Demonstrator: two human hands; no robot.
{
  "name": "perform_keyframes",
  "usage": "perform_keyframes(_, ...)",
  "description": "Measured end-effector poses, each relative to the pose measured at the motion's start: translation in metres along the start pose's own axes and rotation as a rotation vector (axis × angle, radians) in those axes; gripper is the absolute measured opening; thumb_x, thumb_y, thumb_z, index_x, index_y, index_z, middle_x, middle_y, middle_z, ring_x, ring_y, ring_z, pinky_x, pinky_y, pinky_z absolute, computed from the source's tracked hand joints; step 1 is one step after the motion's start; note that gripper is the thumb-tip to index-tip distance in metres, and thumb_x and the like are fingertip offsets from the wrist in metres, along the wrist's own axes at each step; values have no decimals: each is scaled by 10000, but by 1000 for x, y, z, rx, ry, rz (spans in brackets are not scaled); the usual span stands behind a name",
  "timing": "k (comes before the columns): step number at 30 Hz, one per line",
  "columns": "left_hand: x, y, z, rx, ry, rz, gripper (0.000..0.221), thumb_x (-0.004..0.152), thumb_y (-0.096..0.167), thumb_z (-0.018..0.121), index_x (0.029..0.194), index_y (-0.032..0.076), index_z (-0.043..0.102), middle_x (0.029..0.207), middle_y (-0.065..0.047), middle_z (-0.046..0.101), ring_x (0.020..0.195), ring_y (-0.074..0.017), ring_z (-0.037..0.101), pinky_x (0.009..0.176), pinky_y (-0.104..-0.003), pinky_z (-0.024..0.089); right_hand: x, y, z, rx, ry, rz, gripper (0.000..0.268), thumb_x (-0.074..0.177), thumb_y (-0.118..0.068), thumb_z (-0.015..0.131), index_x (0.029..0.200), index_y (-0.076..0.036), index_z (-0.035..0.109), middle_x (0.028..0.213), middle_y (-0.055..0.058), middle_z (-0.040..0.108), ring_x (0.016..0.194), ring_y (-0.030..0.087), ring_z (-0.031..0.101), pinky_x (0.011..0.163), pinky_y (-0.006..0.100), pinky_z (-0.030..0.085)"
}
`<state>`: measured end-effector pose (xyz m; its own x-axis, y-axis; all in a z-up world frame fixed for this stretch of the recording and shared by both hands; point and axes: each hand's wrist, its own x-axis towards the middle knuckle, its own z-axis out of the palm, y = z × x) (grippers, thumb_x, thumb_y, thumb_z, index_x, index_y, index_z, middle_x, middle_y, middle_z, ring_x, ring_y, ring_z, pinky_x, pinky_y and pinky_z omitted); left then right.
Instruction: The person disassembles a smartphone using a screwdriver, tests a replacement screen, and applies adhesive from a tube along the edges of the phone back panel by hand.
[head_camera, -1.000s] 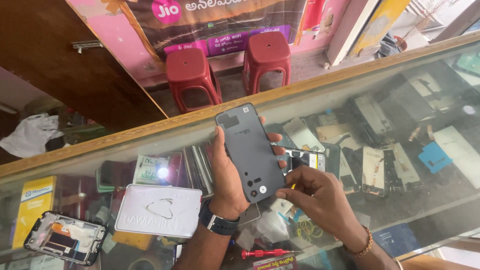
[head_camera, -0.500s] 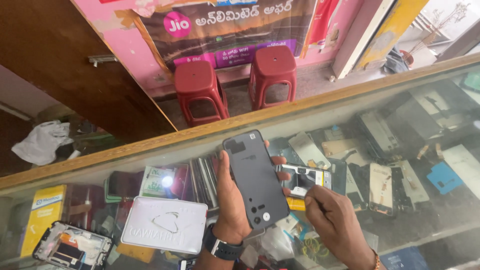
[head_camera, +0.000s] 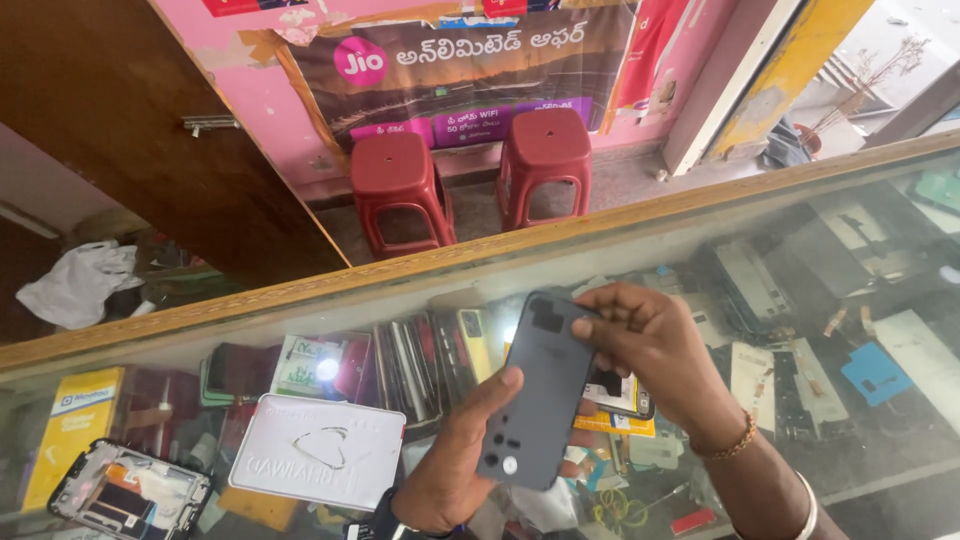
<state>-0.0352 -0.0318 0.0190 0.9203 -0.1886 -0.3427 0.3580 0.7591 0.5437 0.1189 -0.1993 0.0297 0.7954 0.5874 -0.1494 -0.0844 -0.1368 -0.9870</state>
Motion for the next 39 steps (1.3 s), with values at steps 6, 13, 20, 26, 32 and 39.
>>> perform_keyframes(6, -15, 4, -23, 403, 433, 285, 433, 806, 89, 759, 1194, -70, 652, 907, -144, 781, 755, -189, 754, 652, -341, 650, -17, 4, -13, 51, -66, 74, 245, 817, 20, 749, 1048, 41, 670, 809, 64, 759, 672, 91, 689, 584, 261, 562)
perform_keyframes(13, -15, 8, -23, 604, 396, 318, 294, 858, 115, 757, 1091, -61, 721, 880, -115, 774, 732, -140, 748, 582, -289, 659, -30, 16, -10, -68, -11, 80, 195, 807, 22, 779, 968, 54, 675, 712, 54, 708, 622, 90, 631, 540, 277, 521)
perform_keyframes(20, -6, 25, -23, 709, 462, 373, 280, 873, 170, 743, 1118, 35, 746, 852, -44, 779, 678, -70, 706, 537, -229, 598, -35, -1, -13, -226, -169, -172, 539, 738, -86, 835, 1232, -26, 629, 970, 18, 693, 792, 99, 658, 676, 267, 561)
perform_keyframes(26, -4, 39, -5, 740, 444, 353, 276, 882, 176, 739, 1111, 22, 745, 859, -31, 772, 698, -59, 693, 548, -220, 581, -56, -28, 0, -774, -10, -476, 835, 559, -206, 941, 1316, -70, 617, 1170, 110, 670, 994, 281, 674, 810, 387, 553)
perform_keyframes(32, -14, 38, 10, 669, 401, 403, 430, 863, 143, 747, 1262, 4, 667, 964, -48, 787, 797, -77, 716, 625, -239, 595, -65, -26, -3, -675, 84, -385, 813, 520, -239, 944, 1257, -89, 636, 1127, 76, 718, 966, 257, 731, 827, 371, 571)
perform_keyframes(39, -9, 27, -3, 613, 437, 504, 519, 861, 43, 702, 1363, -51, 609, 1051, -131, 780, 838, -123, 718, 668, -277, 626, -62, -20, -2, -703, 118, -378, 835, 511, -281, 967, 1264, -90, 659, 1118, 103, 738, 982, 284, 731, 825, 388, 563)
